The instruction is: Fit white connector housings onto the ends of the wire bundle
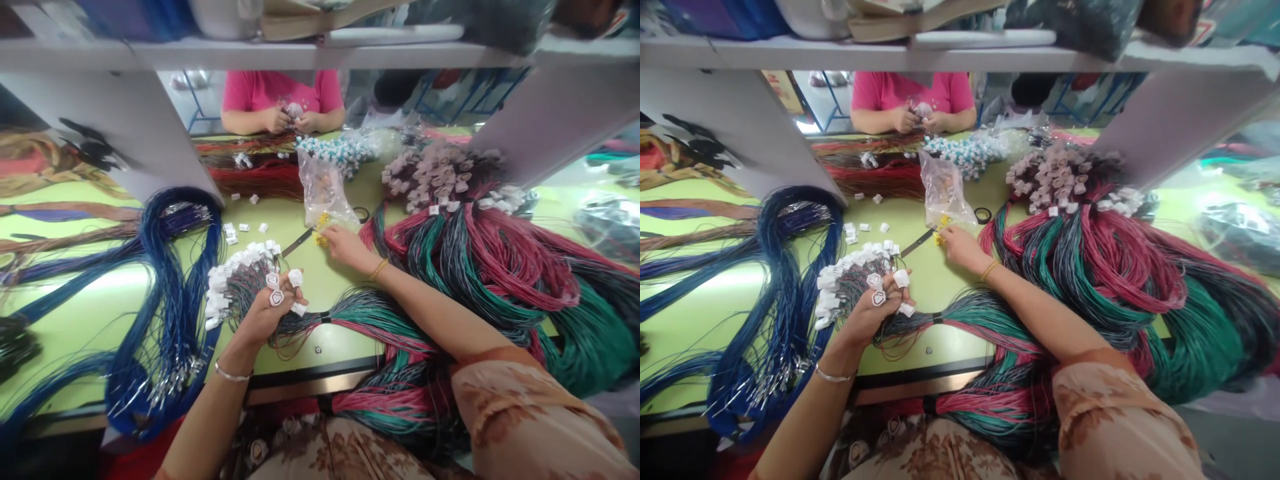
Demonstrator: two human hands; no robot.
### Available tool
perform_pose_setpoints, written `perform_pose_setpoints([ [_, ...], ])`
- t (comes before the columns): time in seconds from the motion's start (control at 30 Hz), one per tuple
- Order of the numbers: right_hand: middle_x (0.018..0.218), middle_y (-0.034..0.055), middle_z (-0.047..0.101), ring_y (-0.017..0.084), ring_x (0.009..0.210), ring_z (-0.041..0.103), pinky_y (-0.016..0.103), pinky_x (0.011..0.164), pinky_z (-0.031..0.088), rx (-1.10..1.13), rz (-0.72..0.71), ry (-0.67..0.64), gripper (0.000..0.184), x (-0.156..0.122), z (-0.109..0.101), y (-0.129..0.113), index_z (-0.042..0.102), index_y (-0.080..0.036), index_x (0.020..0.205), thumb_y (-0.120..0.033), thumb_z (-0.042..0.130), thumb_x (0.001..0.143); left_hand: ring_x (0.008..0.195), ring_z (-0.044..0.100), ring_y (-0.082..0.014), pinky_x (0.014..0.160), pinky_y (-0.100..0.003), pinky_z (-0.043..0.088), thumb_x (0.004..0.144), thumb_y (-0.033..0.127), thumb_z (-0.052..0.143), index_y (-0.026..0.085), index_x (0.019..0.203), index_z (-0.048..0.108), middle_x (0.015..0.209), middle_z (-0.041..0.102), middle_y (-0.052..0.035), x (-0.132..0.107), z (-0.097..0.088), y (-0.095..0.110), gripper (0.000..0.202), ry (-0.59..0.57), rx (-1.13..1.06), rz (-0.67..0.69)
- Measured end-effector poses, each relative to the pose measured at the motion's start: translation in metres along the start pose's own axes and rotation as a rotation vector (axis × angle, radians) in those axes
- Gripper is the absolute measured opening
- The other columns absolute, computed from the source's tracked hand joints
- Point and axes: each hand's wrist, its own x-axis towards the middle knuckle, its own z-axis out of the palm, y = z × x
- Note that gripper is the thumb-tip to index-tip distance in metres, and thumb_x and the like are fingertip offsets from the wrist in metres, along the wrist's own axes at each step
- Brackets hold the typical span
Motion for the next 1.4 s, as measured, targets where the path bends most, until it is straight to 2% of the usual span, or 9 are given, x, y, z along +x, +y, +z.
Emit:
perform_pose_setpoints([
  [0.13, 0.117, 0.0158, 0.072, 0.025, 0.104, 0.068, 0.033, 0.094, 0.049, 0.045, 0.123, 0.100, 0.032, -0.014, -0.016, 0.016, 0.072, -0.011, 0.116, -0.011, 0.049, 0.094, 0.064, 0.055, -0.0104, 0.060, -0.024, 0.043, 0.079, 0.028, 0.077, 0.018, 0.139, 0.056, 0.082, 0.059, 0.0004, -0.002, 0.002, 0.001, 0.064, 0.011, -0.034, -0.029],
  [0.33, 0.102, 0.0098, 0.078, 0.021, 0.091, 0.070, 0.026, 0.083, 0.049, 0.163, 0.187, 0.006, 0.021, -0.023, -0.016, 0.023, 0.075, -0.013, 0.100, -0.011, 0.058, 0.089, 0.051, 0.031, -0.0058, 0.049, -0.022, 0.024, 0.084, 0.059, 0.070, 0.010, 0.138, 0.060, 0.060, 0.039, 0.0071, -0.005, 0.004, -0.004, 0.073, 0.087, 0.084, -0.039],
  [0.4, 0.099, 0.0104, 0.078, 0.021, 0.087, 0.070, 0.027, 0.079, 0.048, 0.155, 0.195, 0.000, 0.018, -0.023, -0.011, 0.020, 0.075, -0.013, 0.099, -0.014, 0.062, 0.087, 0.048, 0.031, -0.0052, 0.047, -0.022, 0.023, 0.084, 0.061, 0.068, 0.010, 0.135, 0.062, 0.059, 0.044, 0.0060, -0.005, 0.004, -0.003, 0.072, 0.099, 0.118, -0.045],
  [0.5, 0.098, 0.0122, 0.077, 0.022, 0.085, 0.068, 0.028, 0.077, 0.047, 0.143, 0.205, -0.007, 0.016, -0.021, -0.007, 0.017, 0.074, -0.012, 0.099, -0.018, 0.066, 0.086, 0.046, 0.032, -0.0036, 0.044, -0.022, 0.021, 0.083, 0.058, 0.072, 0.012, 0.126, 0.069, 0.072, 0.063, -0.0023, -0.006, 0.003, -0.002, 0.063, 0.095, 0.149, -0.047],
  [0.6, 0.099, 0.0112, 0.077, 0.021, 0.087, 0.067, 0.027, 0.078, 0.045, 0.146, 0.187, -0.020, 0.012, -0.019, -0.004, 0.016, 0.073, -0.013, 0.095, -0.016, 0.063, 0.088, 0.044, 0.029, -0.0026, 0.041, -0.023, 0.018, 0.083, 0.054, 0.073, 0.012, 0.118, 0.072, 0.081, 0.072, -0.0086, -0.006, 0.002, -0.003, 0.055, 0.100, 0.156, -0.019],
  [0.77, 0.098, 0.0132, 0.075, 0.021, 0.086, 0.065, 0.027, 0.078, 0.044, 0.172, 0.154, -0.016, 0.012, -0.018, -0.003, 0.019, 0.071, -0.012, 0.095, -0.017, 0.060, 0.092, 0.040, 0.029, -0.0010, 0.039, -0.022, 0.023, 0.086, 0.048, 0.071, 0.018, 0.131, 0.062, 0.104, 0.077, -0.0147, -0.006, 0.005, -0.006, 0.055, 0.178, 0.081, 0.019],
  [1.0, 0.092, 0.0096, 0.076, 0.018, 0.080, 0.066, 0.025, 0.074, 0.046, 0.256, 0.141, 0.006, 0.015, -0.020, -0.009, 0.033, 0.071, -0.011, 0.095, -0.009, 0.060, 0.085, 0.041, 0.033, 0.0005, 0.040, -0.021, 0.023, 0.084, 0.045, 0.074, 0.014, 0.116, 0.068, 0.111, 0.075, -0.0165, -0.007, 0.007, -0.003, 0.045, 0.195, 0.059, 0.025],
  [1.17, 0.094, 0.0086, 0.078, 0.018, 0.081, 0.068, 0.025, 0.077, 0.048, 0.308, 0.116, -0.026, 0.016, -0.021, -0.009, 0.032, 0.073, -0.012, 0.094, -0.012, 0.063, 0.082, 0.043, 0.035, -0.0002, 0.042, -0.021, 0.027, 0.086, 0.038, 0.073, 0.019, 0.120, 0.064, 0.103, 0.073, -0.0085, -0.007, 0.006, -0.006, 0.041, 0.186, 0.020, 0.093],
  [1.4, 0.088, 0.0101, 0.076, 0.020, 0.081, 0.067, 0.028, 0.078, 0.048, 0.312, 0.137, 0.016, 0.012, -0.019, -0.002, 0.022, 0.070, -0.014, 0.083, -0.010, 0.059, 0.083, 0.056, 0.052, -0.0072, 0.052, -0.022, 0.041, 0.081, 0.035, 0.078, 0.017, 0.113, 0.065, 0.085, 0.066, -0.0013, -0.003, 0.005, -0.006, 0.038, 0.167, -0.077, 0.083],
])
